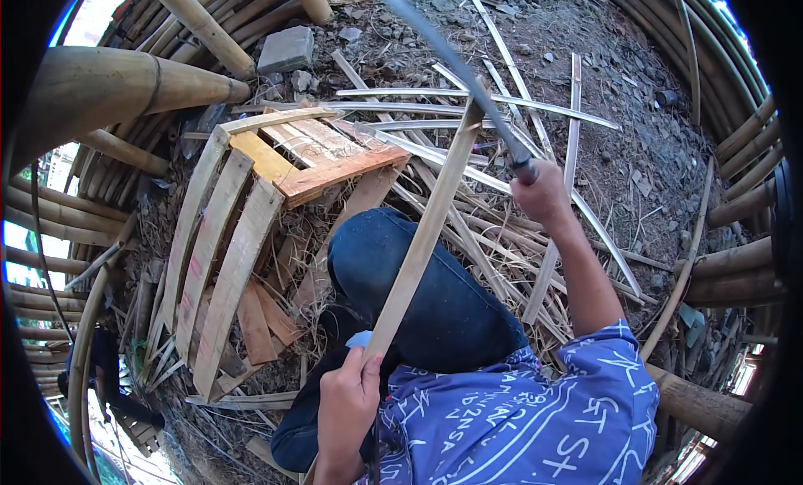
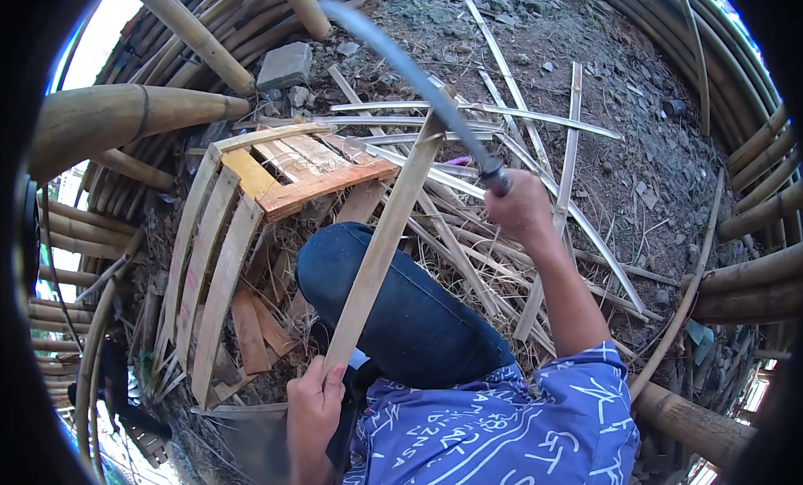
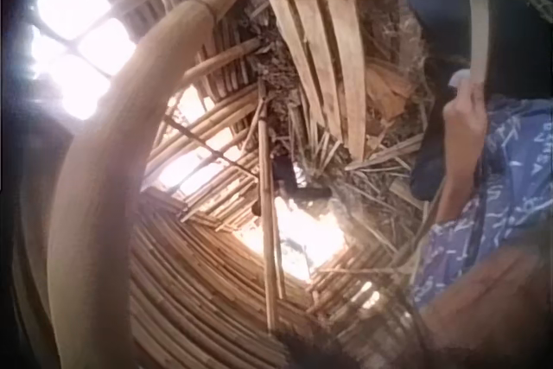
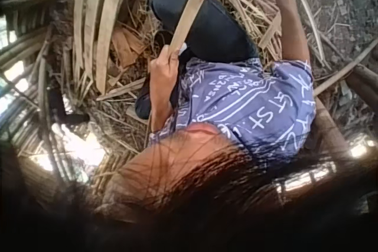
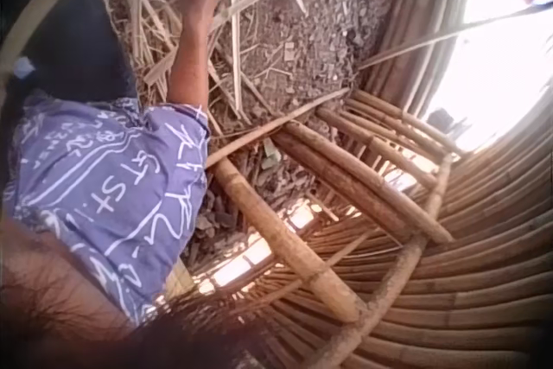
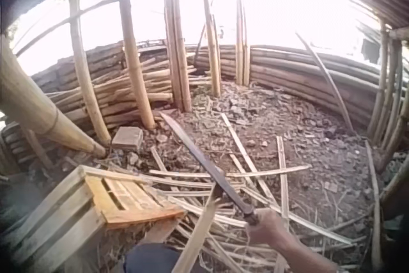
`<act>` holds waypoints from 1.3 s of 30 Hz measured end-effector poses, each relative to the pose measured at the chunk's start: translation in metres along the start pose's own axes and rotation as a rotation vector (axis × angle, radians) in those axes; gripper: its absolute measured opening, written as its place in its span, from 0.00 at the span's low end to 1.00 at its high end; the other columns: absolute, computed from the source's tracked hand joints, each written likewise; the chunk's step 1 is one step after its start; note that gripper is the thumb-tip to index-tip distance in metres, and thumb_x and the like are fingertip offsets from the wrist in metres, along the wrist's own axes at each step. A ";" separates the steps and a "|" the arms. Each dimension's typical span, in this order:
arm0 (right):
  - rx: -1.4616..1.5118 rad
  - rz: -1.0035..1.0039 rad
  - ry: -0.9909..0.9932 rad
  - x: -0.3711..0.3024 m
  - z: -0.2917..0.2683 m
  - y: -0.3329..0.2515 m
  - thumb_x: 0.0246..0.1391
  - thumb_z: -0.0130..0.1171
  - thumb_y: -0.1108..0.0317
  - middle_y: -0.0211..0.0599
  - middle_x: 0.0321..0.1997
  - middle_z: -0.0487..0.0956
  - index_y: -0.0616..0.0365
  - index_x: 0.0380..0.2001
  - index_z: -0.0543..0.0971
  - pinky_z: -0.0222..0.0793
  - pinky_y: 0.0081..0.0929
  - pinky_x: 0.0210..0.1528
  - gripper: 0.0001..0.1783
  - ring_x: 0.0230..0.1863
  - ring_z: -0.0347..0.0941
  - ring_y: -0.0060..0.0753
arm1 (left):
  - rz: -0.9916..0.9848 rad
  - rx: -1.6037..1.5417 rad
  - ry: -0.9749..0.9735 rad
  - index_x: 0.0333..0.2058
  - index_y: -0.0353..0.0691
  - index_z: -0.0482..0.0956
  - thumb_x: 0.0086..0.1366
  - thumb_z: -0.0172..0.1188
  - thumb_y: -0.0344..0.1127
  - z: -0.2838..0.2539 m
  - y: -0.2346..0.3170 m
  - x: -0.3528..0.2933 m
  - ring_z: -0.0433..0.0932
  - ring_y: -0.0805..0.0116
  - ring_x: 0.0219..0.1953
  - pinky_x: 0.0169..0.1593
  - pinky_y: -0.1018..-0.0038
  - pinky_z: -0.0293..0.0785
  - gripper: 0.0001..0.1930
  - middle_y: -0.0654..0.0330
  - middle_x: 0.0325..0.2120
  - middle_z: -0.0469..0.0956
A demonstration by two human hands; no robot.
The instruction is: The person shaves a piece of wood using a machete, removing thin layers of material to smooth the surface. The person holds the wood by hand and draws the blade along the grain.
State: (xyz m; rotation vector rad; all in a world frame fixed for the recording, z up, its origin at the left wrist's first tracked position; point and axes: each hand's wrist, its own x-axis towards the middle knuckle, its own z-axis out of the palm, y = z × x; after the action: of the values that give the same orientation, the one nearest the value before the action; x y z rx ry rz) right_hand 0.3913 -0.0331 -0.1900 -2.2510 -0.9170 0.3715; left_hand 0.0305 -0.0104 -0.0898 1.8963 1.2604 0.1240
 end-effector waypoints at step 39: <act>0.723 -0.160 0.069 0.004 -0.010 -0.094 0.50 0.63 0.71 0.25 0.12 0.71 0.61 0.22 0.77 0.56 0.15 0.14 0.07 0.12 0.65 0.13 | -0.075 -0.041 -0.030 0.30 0.33 0.73 0.66 0.53 0.37 -0.022 -0.025 -0.013 0.72 0.41 0.21 0.21 0.59 0.62 0.12 0.41 0.13 0.67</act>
State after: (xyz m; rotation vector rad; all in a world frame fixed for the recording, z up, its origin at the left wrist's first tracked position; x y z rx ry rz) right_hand 0.3510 0.0150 -0.1191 -1.5119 -0.7598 0.4599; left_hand -0.0052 -0.0045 -0.0882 1.8072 1.2979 0.0811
